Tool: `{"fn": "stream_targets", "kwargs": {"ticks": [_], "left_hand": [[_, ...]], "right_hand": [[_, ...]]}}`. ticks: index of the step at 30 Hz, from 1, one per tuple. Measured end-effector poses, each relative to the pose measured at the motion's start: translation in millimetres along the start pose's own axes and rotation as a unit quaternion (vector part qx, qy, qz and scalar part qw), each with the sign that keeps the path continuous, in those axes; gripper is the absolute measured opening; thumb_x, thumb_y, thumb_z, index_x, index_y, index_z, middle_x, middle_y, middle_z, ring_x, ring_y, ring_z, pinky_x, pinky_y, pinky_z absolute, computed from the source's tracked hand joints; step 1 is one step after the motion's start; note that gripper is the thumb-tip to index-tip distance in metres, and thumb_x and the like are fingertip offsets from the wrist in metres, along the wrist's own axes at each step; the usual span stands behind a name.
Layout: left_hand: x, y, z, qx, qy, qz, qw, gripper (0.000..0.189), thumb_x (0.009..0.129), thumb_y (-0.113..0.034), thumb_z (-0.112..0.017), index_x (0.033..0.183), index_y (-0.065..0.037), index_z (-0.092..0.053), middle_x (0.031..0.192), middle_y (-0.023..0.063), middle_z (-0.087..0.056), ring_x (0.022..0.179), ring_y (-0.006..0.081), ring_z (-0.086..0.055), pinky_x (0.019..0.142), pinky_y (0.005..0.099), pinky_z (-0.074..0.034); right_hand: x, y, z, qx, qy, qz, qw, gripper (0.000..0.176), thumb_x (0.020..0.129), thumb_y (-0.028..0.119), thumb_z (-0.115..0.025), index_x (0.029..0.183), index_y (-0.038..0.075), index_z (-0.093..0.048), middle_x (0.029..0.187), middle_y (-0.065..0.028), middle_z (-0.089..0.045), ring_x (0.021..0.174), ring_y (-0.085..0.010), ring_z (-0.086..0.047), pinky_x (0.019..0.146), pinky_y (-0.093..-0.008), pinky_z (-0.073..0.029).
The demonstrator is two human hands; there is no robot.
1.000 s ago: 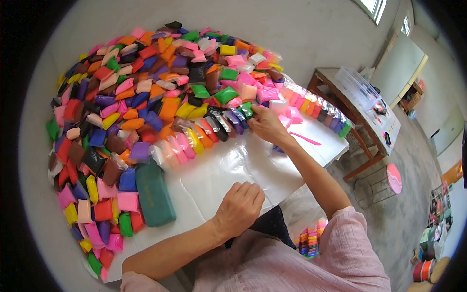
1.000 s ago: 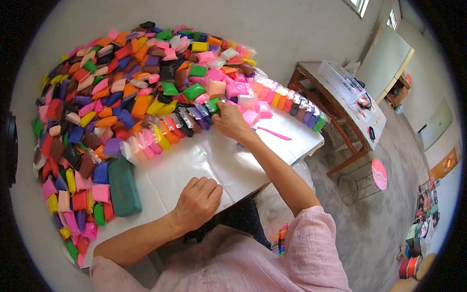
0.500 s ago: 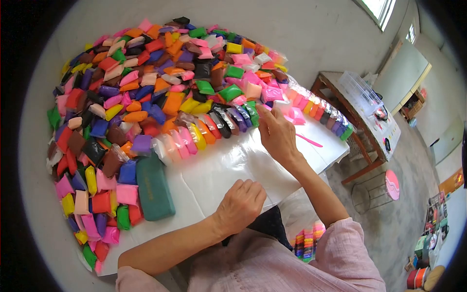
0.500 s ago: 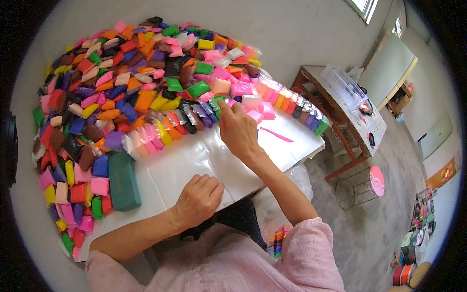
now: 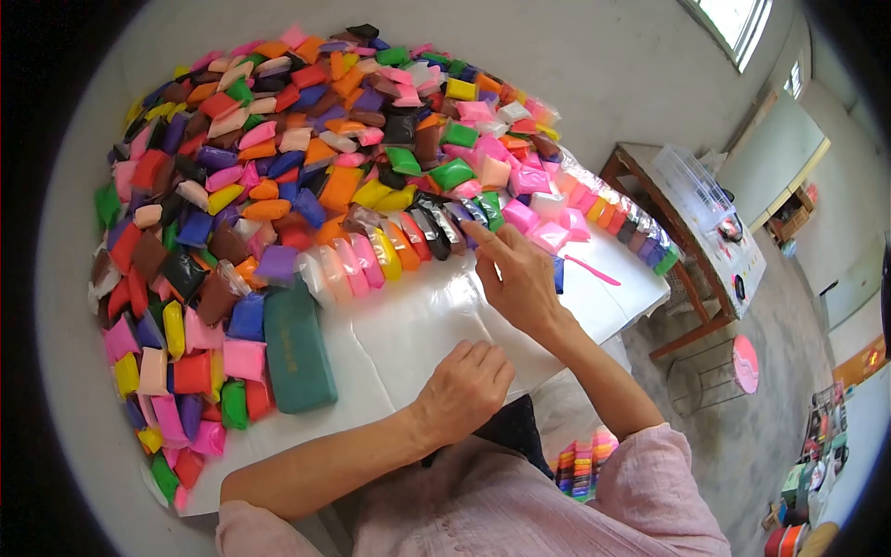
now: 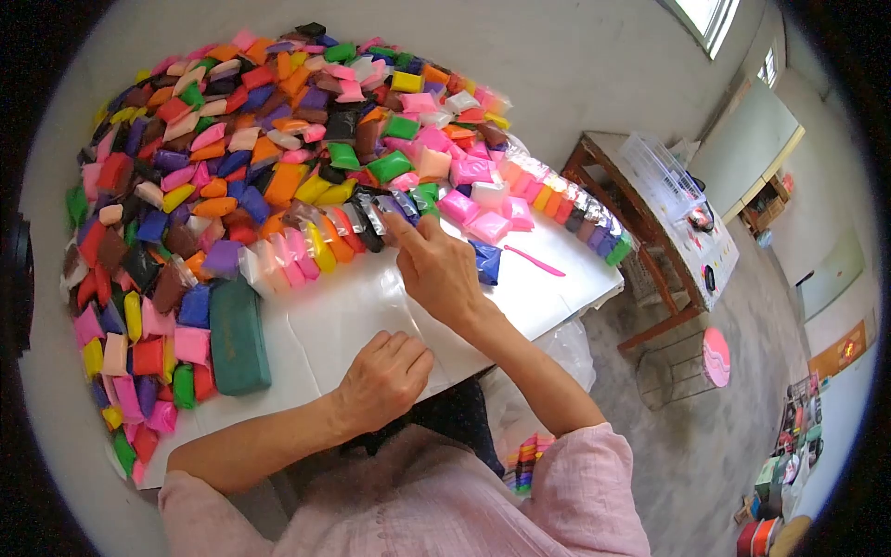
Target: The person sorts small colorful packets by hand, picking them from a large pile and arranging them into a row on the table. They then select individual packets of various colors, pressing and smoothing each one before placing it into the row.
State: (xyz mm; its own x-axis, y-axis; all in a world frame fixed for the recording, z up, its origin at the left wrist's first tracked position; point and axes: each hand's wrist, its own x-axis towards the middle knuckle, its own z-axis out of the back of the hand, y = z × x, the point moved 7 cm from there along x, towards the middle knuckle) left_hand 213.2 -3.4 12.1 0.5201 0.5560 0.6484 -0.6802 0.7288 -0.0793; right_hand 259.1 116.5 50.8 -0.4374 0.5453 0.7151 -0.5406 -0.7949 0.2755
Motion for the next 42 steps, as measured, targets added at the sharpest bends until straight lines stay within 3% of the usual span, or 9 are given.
{"fn": "stream_targets", "kwargs": {"ticks": [10,42], "left_hand": [[-3,0,-5,0.02,0.037,0.003,0.999,0.016,0.069,-0.008,-0.063,0.083,0.0,-0.058,0.082,0.0122,-0.055,0.08,0.0262,-0.058,0.074,0.0348,-0.046],[-4,-2,-3,0.037,0.02,-0.007,0.999,0.016,0.073,-0.011,-0.06,0.085,0.001,-0.061,0.086,0.0135,-0.059,0.083,0.0254,-0.059,0.078,0.0342,-0.047]], "right_hand": [[3,12,-12,0.008,0.033,0.023,0.999,0.04,0.081,0.006,-0.06,0.121,0.011,-0.06,0.078,-0.0116,-0.054,0.058,-0.0294,-0.057,0.051,-0.0401,-0.046],[10,39,-36,0.033,0.11,0.046,0.992,0.042,0.082,0.003,-0.06,0.122,0.016,-0.062,0.077,-0.0076,-0.054,0.061,-0.0253,-0.056,0.053,-0.0371,-0.044]]}}
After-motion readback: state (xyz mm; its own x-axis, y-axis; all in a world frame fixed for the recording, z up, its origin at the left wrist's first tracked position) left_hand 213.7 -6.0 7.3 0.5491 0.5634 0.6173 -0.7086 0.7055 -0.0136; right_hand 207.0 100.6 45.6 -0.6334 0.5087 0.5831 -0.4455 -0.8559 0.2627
